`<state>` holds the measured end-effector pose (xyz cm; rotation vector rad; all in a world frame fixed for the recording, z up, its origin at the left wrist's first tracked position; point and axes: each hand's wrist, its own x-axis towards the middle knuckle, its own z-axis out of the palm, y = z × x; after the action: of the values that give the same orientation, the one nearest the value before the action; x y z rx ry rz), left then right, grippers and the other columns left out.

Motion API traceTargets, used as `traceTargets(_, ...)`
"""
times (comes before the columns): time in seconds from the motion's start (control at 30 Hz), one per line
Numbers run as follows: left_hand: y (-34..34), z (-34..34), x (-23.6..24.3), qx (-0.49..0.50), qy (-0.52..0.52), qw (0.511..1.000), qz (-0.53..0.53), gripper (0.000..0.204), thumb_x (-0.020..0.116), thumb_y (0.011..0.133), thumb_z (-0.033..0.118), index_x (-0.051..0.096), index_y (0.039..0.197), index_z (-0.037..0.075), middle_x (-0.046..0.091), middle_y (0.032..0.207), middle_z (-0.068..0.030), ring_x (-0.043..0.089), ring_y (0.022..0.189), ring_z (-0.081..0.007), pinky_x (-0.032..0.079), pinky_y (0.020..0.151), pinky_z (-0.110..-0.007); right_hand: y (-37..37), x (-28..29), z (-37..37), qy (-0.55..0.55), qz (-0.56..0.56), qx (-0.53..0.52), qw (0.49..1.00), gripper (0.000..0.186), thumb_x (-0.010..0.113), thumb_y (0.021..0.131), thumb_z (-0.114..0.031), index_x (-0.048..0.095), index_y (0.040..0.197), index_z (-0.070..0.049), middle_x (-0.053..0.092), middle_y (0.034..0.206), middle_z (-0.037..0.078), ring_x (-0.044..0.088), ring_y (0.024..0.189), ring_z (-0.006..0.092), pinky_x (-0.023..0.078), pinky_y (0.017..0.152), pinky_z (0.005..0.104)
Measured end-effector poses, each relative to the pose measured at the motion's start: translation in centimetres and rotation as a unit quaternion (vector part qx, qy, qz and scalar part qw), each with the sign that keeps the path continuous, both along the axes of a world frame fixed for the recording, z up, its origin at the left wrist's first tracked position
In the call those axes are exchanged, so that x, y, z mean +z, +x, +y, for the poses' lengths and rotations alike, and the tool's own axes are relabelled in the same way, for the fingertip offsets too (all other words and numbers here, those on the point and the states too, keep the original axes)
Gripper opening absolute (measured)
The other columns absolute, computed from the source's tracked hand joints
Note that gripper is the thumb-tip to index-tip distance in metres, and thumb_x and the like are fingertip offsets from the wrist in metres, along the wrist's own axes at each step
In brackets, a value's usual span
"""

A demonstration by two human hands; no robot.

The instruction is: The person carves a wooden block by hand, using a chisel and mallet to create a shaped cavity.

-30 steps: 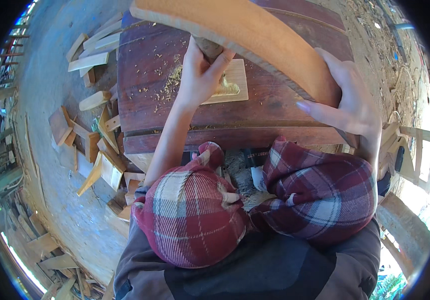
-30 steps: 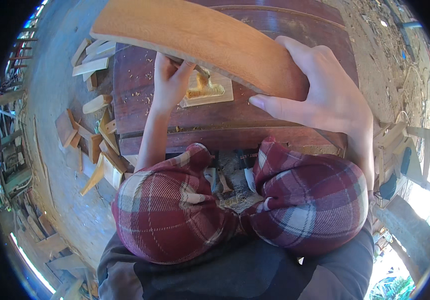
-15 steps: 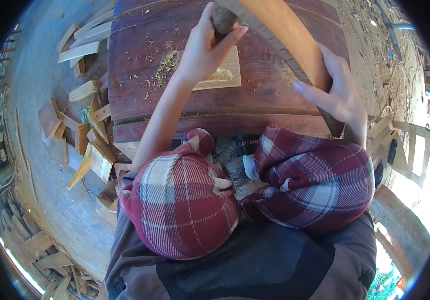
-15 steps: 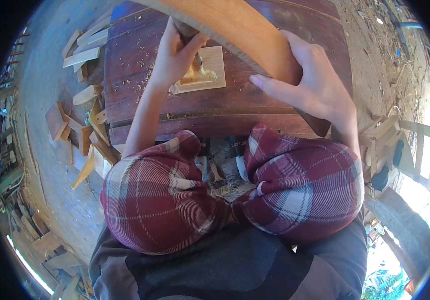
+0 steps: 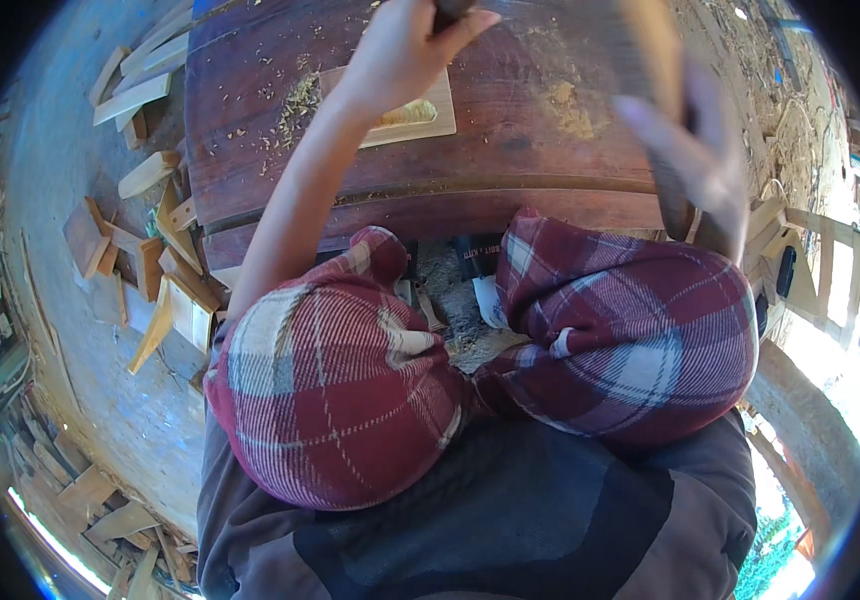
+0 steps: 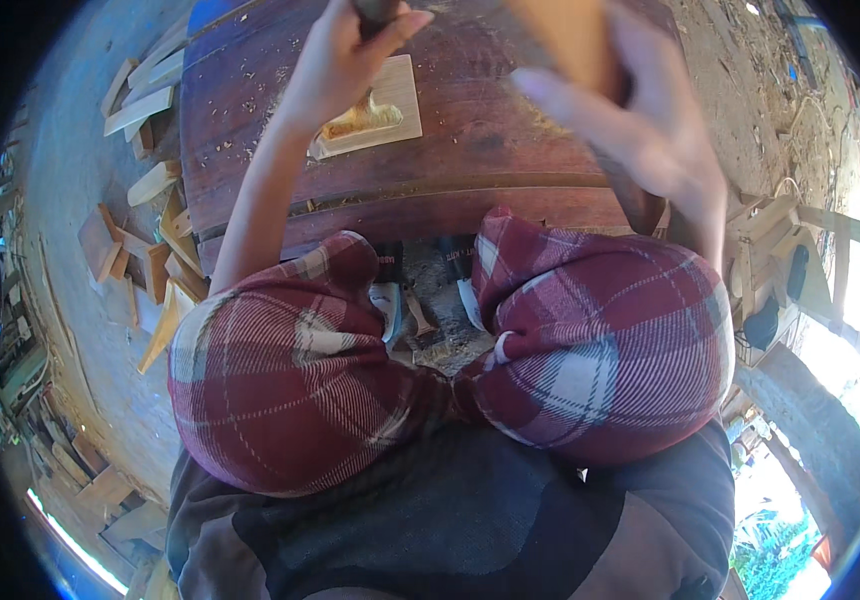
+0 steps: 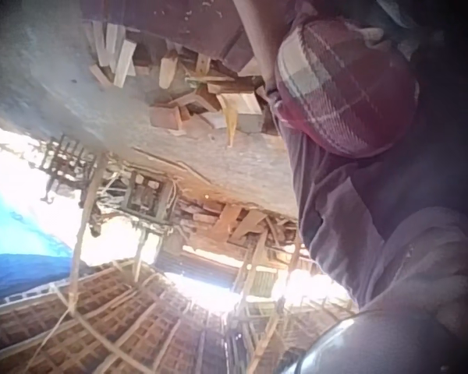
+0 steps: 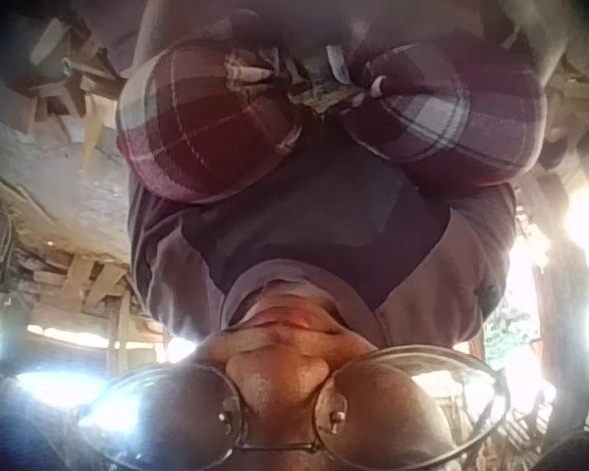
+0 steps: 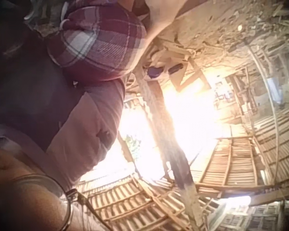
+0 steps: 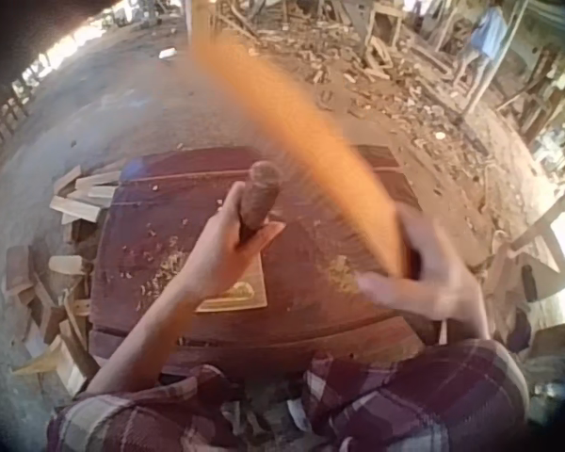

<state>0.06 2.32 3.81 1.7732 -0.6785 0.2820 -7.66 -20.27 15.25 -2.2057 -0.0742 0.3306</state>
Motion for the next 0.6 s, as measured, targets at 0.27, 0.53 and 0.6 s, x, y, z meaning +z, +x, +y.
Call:
traceTargets(0.27, -0.3, -3.3, -3.3, 0.051, 0.121, 0.991, 0.017, 0.034, 0.068, 0.088, 0.026, 0.05, 0.106, 0.003, 0.063, 0.096, -0.0168, 0.064, 0.089, -0.0323, 0.05, 0.074, -0.04, -3.0, -4.6, -3.5, -0.108, -0.424, 0.09, 0.895, 0.047, 0.073, 0.08, -0.018, 0.058, 0.12, 0.002, 0.06, 0.113, 0.013, 0.056, 0.104, 0.0186, 0.047, 0.082, 0.03)
traceTargets(0.53, -3.0, -4.7, -0.7, 0.117, 0.085, 0.989, -0.016, 0.025, 0.061, 0.084, 0.015, 0.05, 0.103, 0.004, 0.058, 0.088, -0.0147, 0.06, 0.087, -0.0345, 0.041, 0.073, -0.047, -2.0, -3.5, -9.1, 0.143, -0.104, -0.041, 0.983, 0.054, 0.059, 0.086, -0.036, 0.047, 0.118, 0.006, 0.047, 0.065, 0.001, 0.046, 0.053, 0.0079, 0.036, 0.046, 0.0212)
traceTargets(0.6, -3.3, -4.8, 0.2, 0.134, 0.085, 0.985, -0.061, 0.023, 0.059, 0.083, 0.011, 0.05, 0.102, 0.005, 0.057, 0.088, -0.0131, 0.059, 0.087, -0.0323, 0.04, 0.073, -0.045, -1.8, -3.0, -7.9, 0.149, -0.096, -0.04, 0.983, 0.054, 0.06, 0.085, -0.037, 0.047, 0.117, 0.006, 0.047, 0.065, 0.001, 0.046, 0.053, 0.008, 0.036, 0.046, 0.021)
